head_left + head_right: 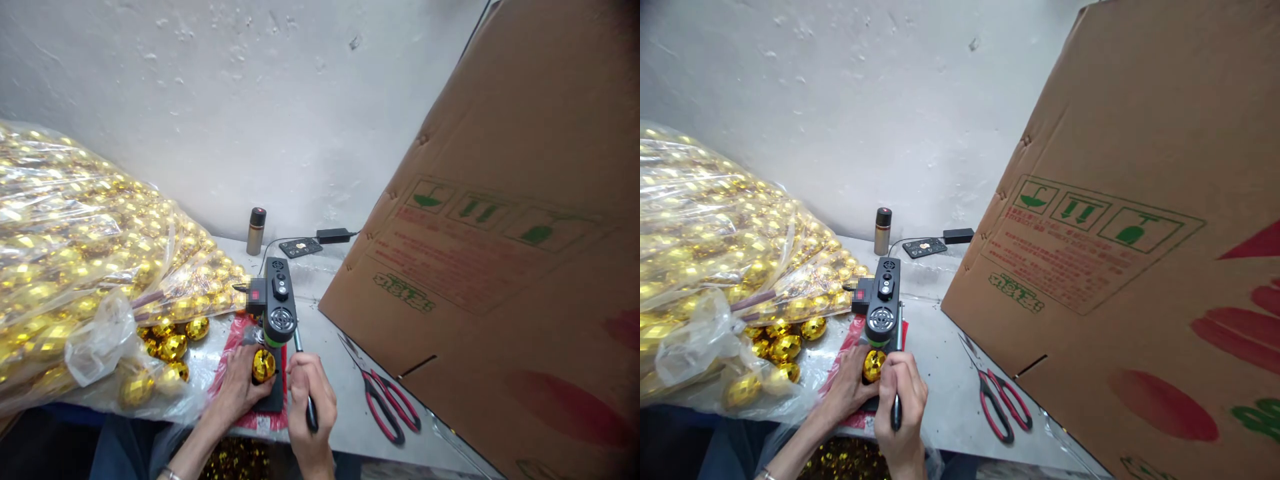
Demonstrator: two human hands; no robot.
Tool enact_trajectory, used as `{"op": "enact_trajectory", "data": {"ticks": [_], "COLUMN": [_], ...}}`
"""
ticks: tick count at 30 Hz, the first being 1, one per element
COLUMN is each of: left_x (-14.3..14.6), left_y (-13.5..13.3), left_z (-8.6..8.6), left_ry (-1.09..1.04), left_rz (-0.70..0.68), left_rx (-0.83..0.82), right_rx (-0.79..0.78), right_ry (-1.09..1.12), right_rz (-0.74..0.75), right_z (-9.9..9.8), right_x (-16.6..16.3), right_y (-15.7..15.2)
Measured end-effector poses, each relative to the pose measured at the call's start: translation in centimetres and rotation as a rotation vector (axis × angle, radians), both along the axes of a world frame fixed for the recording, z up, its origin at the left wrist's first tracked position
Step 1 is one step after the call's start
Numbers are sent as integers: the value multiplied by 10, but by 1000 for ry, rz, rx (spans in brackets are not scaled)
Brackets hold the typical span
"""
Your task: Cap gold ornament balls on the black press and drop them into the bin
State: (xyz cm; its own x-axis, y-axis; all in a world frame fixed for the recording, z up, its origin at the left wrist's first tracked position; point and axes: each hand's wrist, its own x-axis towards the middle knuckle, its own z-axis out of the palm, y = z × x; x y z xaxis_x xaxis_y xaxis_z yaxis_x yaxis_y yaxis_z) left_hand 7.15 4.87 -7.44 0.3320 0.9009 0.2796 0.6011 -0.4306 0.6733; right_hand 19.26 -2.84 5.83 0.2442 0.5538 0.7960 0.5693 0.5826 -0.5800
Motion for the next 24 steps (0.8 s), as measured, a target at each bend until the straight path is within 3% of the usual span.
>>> {"op": "enact_trajectory", "data": {"ticks": [5, 9, 16, 24], "left_x": [0, 1, 2, 2], "left_y": [-2, -2, -4, -4], "left_z": [-2, -5, -9, -8], "left_ry": [14, 0, -22, -23], "left_rz": [-19, -15, -7, -10], "left_rx": [12, -3, -11, -21], "right_rx": [71, 69, 71, 74], "right_ry": [-24, 20, 58, 57], "right_rz": [-82, -113, -120, -103], "right_z": [-32, -47, -58, -58], "right_x": [0, -2, -3, -3], "right_y": [6, 9, 9, 10]}}
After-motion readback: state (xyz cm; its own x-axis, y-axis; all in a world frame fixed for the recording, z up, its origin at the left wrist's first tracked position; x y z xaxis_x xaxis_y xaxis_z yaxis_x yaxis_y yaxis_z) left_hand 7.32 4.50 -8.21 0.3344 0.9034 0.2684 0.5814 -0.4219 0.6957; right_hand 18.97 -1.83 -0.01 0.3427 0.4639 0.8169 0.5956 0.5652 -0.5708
